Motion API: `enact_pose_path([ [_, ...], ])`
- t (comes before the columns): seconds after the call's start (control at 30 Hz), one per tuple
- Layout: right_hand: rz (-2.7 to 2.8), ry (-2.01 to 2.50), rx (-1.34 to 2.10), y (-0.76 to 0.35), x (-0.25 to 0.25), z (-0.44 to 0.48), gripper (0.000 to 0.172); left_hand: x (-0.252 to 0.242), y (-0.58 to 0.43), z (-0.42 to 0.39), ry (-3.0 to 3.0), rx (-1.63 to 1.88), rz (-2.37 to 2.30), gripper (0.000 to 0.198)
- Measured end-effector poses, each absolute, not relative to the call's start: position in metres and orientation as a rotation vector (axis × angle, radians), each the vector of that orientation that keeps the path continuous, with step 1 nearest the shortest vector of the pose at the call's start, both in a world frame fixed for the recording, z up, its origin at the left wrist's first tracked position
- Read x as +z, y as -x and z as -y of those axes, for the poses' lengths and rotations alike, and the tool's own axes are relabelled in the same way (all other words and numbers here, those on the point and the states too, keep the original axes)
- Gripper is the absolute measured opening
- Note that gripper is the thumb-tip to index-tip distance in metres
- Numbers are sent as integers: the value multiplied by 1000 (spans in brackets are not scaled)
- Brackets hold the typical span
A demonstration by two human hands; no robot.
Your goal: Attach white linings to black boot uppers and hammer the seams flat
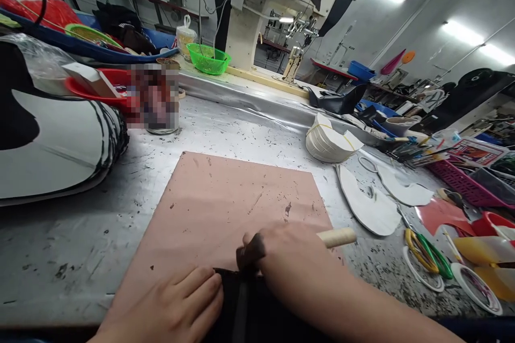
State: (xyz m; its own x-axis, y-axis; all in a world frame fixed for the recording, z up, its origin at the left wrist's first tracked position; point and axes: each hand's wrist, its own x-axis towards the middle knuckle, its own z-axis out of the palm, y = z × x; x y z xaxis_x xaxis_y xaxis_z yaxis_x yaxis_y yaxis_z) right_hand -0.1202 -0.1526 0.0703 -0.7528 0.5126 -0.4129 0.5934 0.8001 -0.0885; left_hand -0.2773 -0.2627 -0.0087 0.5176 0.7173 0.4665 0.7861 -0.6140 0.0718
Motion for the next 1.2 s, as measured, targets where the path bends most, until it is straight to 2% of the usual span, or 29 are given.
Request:
enact_pose_path([
  [0.27, -2627, -842, -307, 126, 71, 152, 19, -4, 272, 266, 2551, -726, 1271, 35],
  [0.53, -2638, -790, -303, 126, 70, 151, 18, -18, 265, 284, 2412, -678, 1380, 31],
  [0.83, -2648, -815, -305, 130, 70, 150, 19, -11, 265, 284, 2428, -706, 1398, 33],
  [0.93, -2622, -740, -346, 130, 68, 151, 14, -9, 268, 284, 2480, -683, 1382, 34],
  [1.1, -2696, -822, -354, 131, 63, 153, 18, -5, 269, 284, 2490, -693, 1386, 33],
  [1.2, -2689, -756, -390, 132, 62, 154, 14, -4, 267, 284, 2500, -694, 1410, 33],
])
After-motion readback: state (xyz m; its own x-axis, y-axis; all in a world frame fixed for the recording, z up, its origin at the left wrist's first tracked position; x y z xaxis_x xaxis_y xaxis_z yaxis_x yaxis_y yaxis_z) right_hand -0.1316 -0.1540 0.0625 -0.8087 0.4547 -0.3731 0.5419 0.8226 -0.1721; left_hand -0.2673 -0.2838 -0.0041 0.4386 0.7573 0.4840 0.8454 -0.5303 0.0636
